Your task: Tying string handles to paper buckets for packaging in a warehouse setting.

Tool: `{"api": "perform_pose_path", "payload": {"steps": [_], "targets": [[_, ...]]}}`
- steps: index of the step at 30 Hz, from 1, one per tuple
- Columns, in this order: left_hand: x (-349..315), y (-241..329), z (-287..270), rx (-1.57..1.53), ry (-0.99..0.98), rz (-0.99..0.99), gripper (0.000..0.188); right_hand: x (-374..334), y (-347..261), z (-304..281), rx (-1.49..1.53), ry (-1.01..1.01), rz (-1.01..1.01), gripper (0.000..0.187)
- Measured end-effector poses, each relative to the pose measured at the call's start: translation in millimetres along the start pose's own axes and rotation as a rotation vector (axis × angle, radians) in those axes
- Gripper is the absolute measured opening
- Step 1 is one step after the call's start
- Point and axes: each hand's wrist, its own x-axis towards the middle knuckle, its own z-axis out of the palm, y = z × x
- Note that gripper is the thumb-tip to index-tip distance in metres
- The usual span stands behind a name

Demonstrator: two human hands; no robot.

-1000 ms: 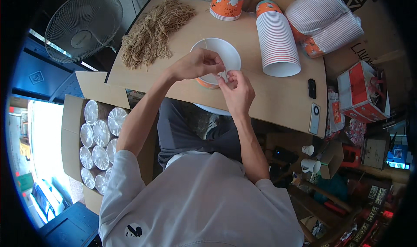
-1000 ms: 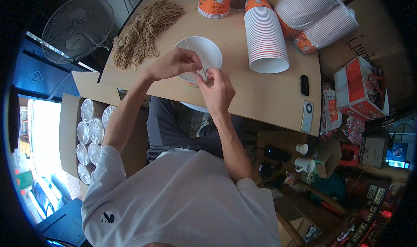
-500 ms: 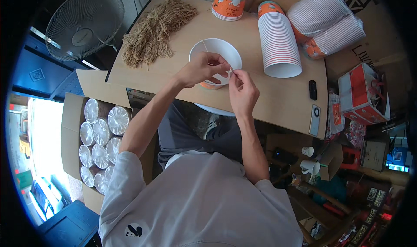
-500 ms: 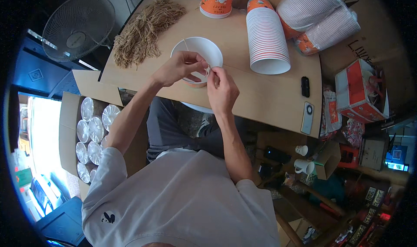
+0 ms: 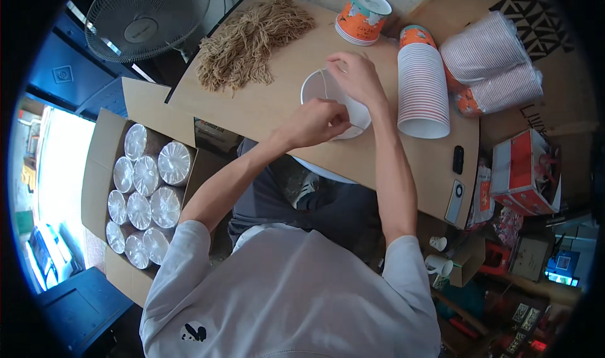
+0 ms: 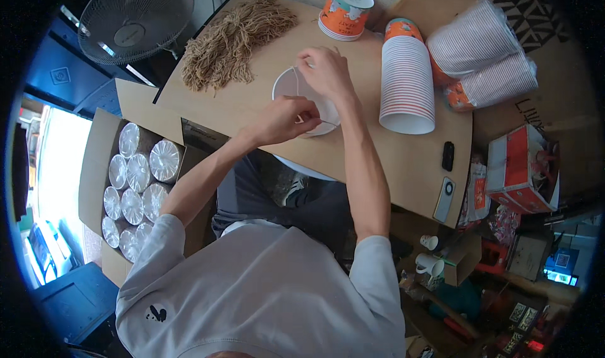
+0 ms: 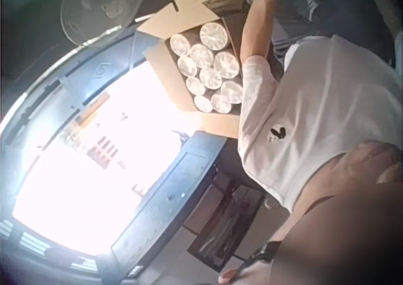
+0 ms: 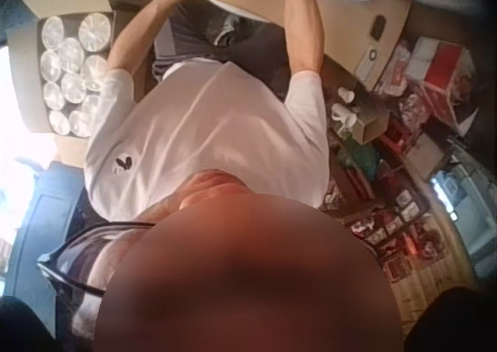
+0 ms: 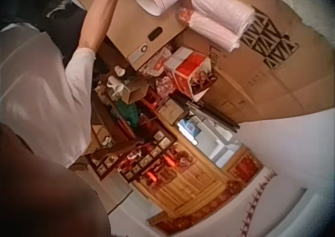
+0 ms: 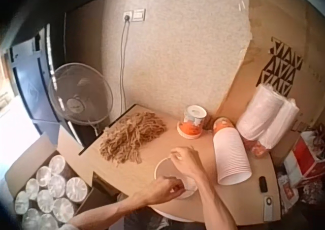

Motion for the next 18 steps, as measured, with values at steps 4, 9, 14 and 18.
{"api": "perform_pose_path", "payload": {"steps": [4,9,14,18], "targets": [[-0.9,2.7,-0.7,0.066,0.026,0.006,0.019,23.0,15.2,22.6,0.149,-0.381,0.202,0.018],[-1.3,1.2,-2.3,0.113,0.023,-0.019,0.017,20.8,28.2,22.9,0.456,-0.428,0.501,0.024],[1.4,-4.2,3.7,0.063,0.043,-0.004,0.02,22.6,23.8,17.3,0.491,-0.446,0.563,0.023],[3.5,-3.8,5.5,0.038,0.039,0.004,0.019,19.9,29.1,19.2,0.495,-0.432,0.545,0.022]]}}
